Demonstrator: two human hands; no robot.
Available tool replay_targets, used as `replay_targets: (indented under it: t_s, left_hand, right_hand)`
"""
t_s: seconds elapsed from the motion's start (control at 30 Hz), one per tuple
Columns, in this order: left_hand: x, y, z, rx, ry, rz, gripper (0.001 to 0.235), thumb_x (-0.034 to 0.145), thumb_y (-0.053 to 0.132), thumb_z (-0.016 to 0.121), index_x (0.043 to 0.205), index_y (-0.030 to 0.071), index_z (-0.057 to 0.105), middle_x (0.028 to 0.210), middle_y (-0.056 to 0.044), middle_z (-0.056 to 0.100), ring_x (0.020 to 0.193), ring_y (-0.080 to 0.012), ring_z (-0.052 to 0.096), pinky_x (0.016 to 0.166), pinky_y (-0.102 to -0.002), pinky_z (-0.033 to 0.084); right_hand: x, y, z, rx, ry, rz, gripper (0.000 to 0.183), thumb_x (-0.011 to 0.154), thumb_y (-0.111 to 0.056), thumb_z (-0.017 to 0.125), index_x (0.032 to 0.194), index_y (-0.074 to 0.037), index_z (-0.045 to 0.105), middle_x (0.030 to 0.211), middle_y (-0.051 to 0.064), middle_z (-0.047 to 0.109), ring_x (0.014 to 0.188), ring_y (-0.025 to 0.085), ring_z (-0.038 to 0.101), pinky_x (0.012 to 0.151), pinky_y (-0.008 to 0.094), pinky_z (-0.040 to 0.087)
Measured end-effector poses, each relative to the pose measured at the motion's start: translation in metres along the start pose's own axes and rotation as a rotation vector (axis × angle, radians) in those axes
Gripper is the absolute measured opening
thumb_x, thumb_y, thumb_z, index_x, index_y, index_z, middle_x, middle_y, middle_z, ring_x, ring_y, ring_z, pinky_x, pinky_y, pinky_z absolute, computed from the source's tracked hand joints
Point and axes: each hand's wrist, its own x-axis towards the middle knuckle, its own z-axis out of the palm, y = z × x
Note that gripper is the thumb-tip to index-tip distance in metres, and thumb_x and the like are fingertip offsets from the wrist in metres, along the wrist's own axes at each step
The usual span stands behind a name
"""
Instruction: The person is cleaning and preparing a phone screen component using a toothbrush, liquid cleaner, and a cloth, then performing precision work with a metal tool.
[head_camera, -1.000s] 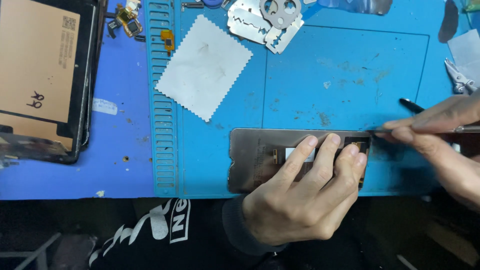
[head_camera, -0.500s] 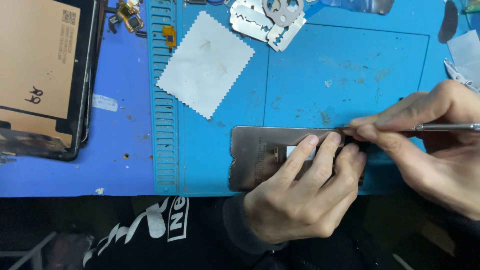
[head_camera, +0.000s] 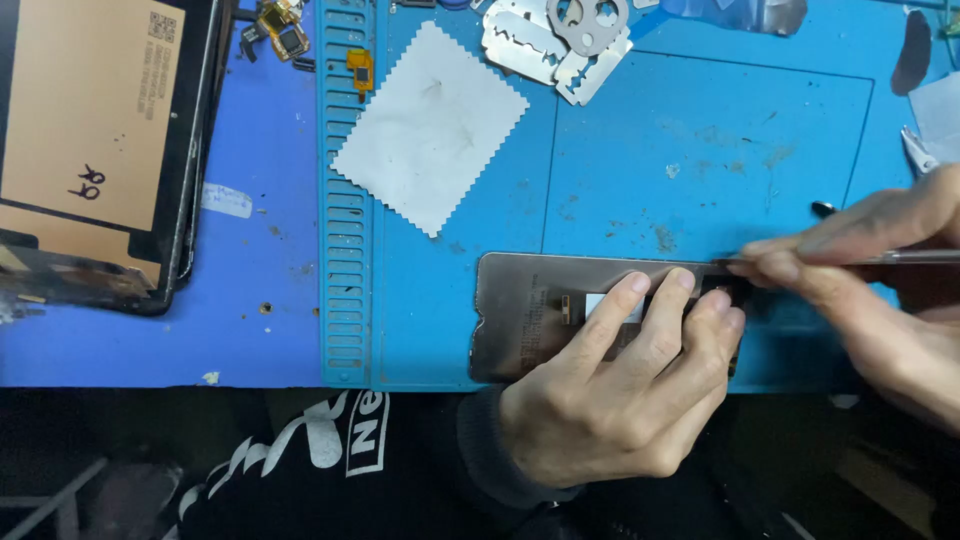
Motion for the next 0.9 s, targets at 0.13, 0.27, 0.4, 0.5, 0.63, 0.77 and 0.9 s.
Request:
replay_targets:
  t_s: [0.13, 0.27, 0.4, 0.5, 0.63, 0.77, 0.9]
  left_hand:
    - [0.002, -0.003, -0.004, 0.048, -0.008, 0.035, 0.028, 0.107, 0.023, 0.061, 0.121, 0.004, 0.076, 0.123, -0.005, 0.068, 0.124, -0.0221, 0.062, 0.115, -0.040, 0.048]
    - [-0.002, 0.000, -0.001, 0.035, 0.002, 0.004, 0.028, 0.109, 0.022, 0.060, 0.124, 0.004, 0.075, 0.126, -0.005, 0.068, 0.124, -0.0210, 0.061, 0.119, -0.042, 0.046]
    - [0.001, -0.004, -0.009, 0.050, -0.021, 0.025, 0.029, 0.107, 0.022, 0.061, 0.123, 0.004, 0.076, 0.124, -0.006, 0.068, 0.123, -0.0211, 0.062, 0.118, -0.042, 0.046]
    - [0.002, -0.008, -0.020, -0.025, -0.029, -0.015, 0.030, 0.101, 0.023, 0.061, 0.118, 0.005, 0.077, 0.123, -0.006, 0.070, 0.125, -0.0213, 0.063, 0.116, -0.043, 0.047]
    - [-0.009, -0.017, -0.028, -0.146, -0.023, -0.063, 0.025, 0.102, 0.019, 0.064, 0.119, 0.004, 0.076, 0.130, -0.010, 0.070, 0.129, -0.0254, 0.063, 0.116, -0.042, 0.048]
    - [-0.016, -0.026, -0.024, -0.050, 0.024, 0.018, 0.022, 0.104, 0.016, 0.066, 0.117, 0.002, 0.075, 0.128, -0.011, 0.071, 0.127, -0.0267, 0.065, 0.113, -0.038, 0.050]
    - [-0.022, -0.025, -0.013, -0.020, 0.086, 0.040, 0.017, 0.106, 0.012, 0.066, 0.116, 0.002, 0.076, 0.126, -0.012, 0.071, 0.125, -0.0266, 0.067, 0.112, -0.037, 0.051]
  right_hand:
    - [-0.006, -0.069, 0.016, -0.123, 0.050, -0.461, 0.015, 0.095, 0.002, 0.068, 0.099, -0.001, 0.054, 0.097, 0.017, 0.072, 0.102, 0.024, 0.077, 0.095, 0.038, 0.065]
    - [0.004, -0.035, -0.003, -0.291, -0.024, -0.273, 0.008, 0.090, 0.009, 0.071, 0.091, 0.002, 0.070, 0.093, 0.024, 0.076, 0.087, 0.032, 0.077, 0.087, 0.044, 0.063]
    - [-0.006, -0.072, 0.024, -0.030, 0.078, -0.412, 0.016, 0.097, -0.003, 0.069, 0.099, -0.003, 0.052, 0.097, 0.015, 0.072, 0.101, 0.022, 0.076, 0.097, 0.037, 0.064]
    - [-0.002, -0.069, 0.020, -0.089, 0.009, -0.514, 0.016, 0.099, -0.004, 0.070, 0.097, -0.004, 0.054, 0.091, 0.016, 0.071, 0.099, 0.021, 0.077, 0.096, 0.037, 0.066]
    - [-0.004, -0.059, 0.015, -0.237, 0.084, -0.384, 0.013, 0.097, 0.003, 0.069, 0.095, 0.000, 0.057, 0.093, 0.019, 0.073, 0.091, 0.024, 0.077, 0.093, 0.039, 0.064]
    - [-0.007, -0.094, 0.036, -0.217, 0.035, -0.507, 0.016, 0.093, 0.004, 0.069, 0.095, 0.000, 0.054, 0.094, 0.018, 0.072, 0.099, 0.025, 0.077, 0.091, 0.039, 0.064]
    - [-0.008, -0.079, 0.029, -0.197, 0.091, -0.439, 0.019, 0.097, 0.003, 0.070, 0.099, -0.001, 0.052, 0.085, 0.016, 0.070, 0.095, 0.023, 0.077, 0.094, 0.037, 0.065]
